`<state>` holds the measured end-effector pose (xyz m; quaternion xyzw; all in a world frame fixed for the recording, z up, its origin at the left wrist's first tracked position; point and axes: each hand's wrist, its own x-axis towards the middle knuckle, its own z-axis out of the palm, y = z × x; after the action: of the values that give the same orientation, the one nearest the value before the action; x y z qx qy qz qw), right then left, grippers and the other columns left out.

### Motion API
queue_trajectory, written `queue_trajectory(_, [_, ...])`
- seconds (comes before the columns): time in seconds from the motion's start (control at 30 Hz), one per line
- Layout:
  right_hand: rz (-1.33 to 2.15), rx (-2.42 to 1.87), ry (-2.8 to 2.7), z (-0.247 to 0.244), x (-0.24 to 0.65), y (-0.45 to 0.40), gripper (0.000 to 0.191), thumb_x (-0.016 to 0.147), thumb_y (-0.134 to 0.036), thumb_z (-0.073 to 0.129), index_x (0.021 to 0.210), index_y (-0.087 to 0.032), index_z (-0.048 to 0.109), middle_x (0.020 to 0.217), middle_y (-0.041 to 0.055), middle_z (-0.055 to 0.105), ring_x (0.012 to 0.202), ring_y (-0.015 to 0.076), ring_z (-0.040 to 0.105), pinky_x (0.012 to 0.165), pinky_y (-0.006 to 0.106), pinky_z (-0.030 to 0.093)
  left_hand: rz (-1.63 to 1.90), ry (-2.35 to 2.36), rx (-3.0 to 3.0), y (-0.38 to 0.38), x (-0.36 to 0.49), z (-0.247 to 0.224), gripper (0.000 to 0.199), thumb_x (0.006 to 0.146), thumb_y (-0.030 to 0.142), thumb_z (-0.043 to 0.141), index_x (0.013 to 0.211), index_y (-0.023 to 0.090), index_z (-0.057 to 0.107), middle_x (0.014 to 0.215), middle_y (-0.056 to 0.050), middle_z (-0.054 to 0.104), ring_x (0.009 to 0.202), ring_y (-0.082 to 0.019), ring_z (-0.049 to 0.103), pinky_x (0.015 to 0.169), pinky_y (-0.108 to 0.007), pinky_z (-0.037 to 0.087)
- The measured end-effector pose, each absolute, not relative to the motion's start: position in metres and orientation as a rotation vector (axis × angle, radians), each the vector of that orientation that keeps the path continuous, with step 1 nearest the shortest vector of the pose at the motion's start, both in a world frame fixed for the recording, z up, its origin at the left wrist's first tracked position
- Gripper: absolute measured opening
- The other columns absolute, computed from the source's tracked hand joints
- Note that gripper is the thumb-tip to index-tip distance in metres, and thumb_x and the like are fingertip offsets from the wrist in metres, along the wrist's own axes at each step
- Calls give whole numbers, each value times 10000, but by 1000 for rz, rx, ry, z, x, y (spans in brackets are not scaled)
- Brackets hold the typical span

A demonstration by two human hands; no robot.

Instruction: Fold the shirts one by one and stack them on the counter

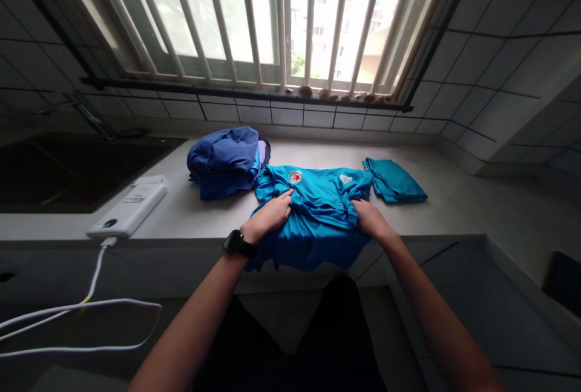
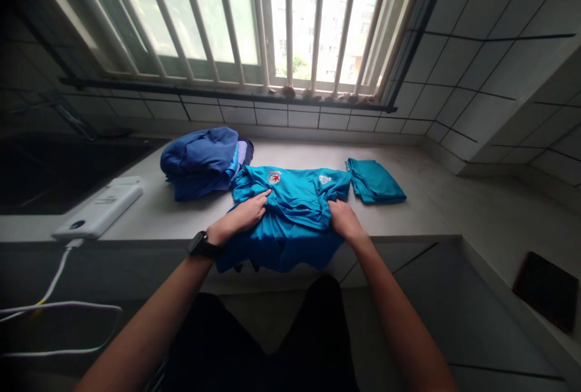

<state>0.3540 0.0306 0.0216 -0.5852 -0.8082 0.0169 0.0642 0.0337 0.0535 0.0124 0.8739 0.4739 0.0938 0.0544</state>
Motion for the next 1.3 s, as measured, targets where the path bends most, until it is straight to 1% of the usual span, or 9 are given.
queue_trajectory(0.13, [203,-1884,-2369,39,352,79,342,993,-122,459,1194,-117,736,1345,184,714,1226,259,642,1041,284,449,214,1517,2572,100,47,23,387,957,137,419,1232,72,683,1569,-197,550,1517,-241,454,1267,-327,362])
queue_trajectory(0.3, [266,-1962,-2237,80,345,126,293,934,-93,496,1037,-140,767,1200,145,782,1049,253,702,872,264,498,229,1685,2444,133,57,57,379,933,131,423,1198,63,685,1418,-221,658,1350,-268,611,1183,-356,453])
queue_trajectory(0.53, [47,-1739,-2125,86,372,80,267,981,-237,450,927,-177,704,1018,135,751,939,247,660,806,286,461,954,1691,2433,78,22,88,286,938,264,434,974,164,699,1148,-137,734,1077,-258,684,1003,-362,518])
queue_trajectory(0.67, [120,-1580,-2368,55,409,34,166,902,-221,558,809,-182,690,1009,115,676,916,228,631,847,312,482,566,1661,2510,21,-1,80,191,851,308,547,703,210,618,872,-71,705,779,-214,652,729,-308,490])
queue_trajectory(0.77, [127,-1656,-2443,50,423,15,203,831,-200,647,1007,-168,745,1119,136,661,1038,263,638,926,354,508,265,1638,2525,-4,-10,80,142,791,288,598,667,220,603,780,-42,672,680,-195,612,612,-294,420])
queue_trajectory(0.87, [127,-1638,-2431,60,412,8,440,826,-172,638,1260,-173,713,1340,169,640,1255,309,608,1041,399,505,276,1461,2564,-10,-7,84,104,819,291,610,813,221,686,813,-37,705,758,-207,660,680,-290,478])
queue_trajectory(1.03, [141,-1439,-2474,53,351,4,513,1039,-291,404,1514,-202,578,1638,124,486,1521,284,434,1217,448,401,508,1152,2639,4,11,60,447,955,461,608,1340,242,669,1455,-97,655,1334,-273,606,1117,-396,485])
queue_trajectory(1.17, [73,-1588,-2518,21,320,-6,581,1095,-460,327,1621,-245,449,1694,101,399,1585,322,328,1242,575,342,560,1158,2584,9,14,24,338,1050,378,467,1144,221,751,1409,-115,693,1314,-270,636,1109,-421,517])
queue_trajectory(1.3, [4,-1645,-2462,7,322,-15,582,1110,-440,307,1621,-205,452,1697,116,373,1585,307,332,1258,524,336,666,1247,2569,0,7,11,341,1057,331,439,1112,217,755,1306,-130,743,1204,-273,697,1048,-429,565])
